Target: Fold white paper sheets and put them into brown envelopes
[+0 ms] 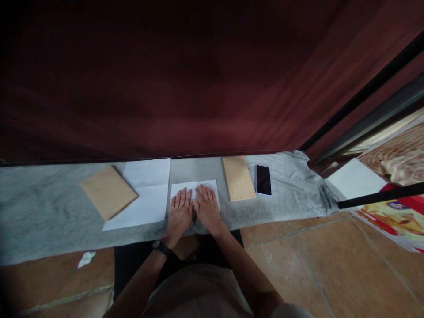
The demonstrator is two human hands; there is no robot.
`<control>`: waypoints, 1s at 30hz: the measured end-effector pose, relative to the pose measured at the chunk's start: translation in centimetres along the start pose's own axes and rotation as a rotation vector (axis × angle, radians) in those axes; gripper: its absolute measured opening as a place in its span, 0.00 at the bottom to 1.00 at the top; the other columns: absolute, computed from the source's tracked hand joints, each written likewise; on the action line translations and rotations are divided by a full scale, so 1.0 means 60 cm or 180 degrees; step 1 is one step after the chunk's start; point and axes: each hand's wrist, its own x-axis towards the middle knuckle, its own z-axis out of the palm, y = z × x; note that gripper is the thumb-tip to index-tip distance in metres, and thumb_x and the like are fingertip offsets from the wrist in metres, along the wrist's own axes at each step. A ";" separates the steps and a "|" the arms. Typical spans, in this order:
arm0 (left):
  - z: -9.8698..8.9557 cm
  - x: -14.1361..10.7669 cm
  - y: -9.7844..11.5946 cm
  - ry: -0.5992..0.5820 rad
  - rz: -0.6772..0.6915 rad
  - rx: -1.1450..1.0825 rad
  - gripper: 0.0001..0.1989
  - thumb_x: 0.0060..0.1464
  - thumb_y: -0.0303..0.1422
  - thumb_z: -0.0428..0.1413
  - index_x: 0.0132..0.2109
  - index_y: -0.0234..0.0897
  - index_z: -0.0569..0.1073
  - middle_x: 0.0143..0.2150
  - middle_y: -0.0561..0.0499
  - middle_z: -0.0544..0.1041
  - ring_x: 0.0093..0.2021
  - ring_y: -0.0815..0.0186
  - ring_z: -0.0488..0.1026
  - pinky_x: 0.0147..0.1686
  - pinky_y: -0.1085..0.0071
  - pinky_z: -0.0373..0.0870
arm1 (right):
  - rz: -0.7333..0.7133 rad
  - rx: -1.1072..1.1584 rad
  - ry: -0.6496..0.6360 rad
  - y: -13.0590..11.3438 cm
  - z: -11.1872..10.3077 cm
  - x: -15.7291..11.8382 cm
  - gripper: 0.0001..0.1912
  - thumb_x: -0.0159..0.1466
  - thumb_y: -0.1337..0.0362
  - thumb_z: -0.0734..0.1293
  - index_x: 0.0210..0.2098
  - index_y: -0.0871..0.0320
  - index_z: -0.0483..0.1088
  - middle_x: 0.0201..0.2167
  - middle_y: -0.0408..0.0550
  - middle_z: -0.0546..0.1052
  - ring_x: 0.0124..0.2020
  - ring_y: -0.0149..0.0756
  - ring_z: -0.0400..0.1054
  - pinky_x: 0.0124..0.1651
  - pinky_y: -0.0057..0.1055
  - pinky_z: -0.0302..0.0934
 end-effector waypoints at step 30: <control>-0.004 0.002 0.002 -0.0048 -0.0100 -0.0160 0.29 0.67 0.34 0.42 0.71 0.28 0.58 0.74 0.39 0.56 0.75 0.52 0.47 0.71 0.48 0.46 | -0.0020 -0.0218 0.0211 0.013 0.011 -0.044 0.27 0.75 0.57 0.57 0.70 0.60 0.57 0.71 0.56 0.59 0.72 0.46 0.52 0.71 0.47 0.48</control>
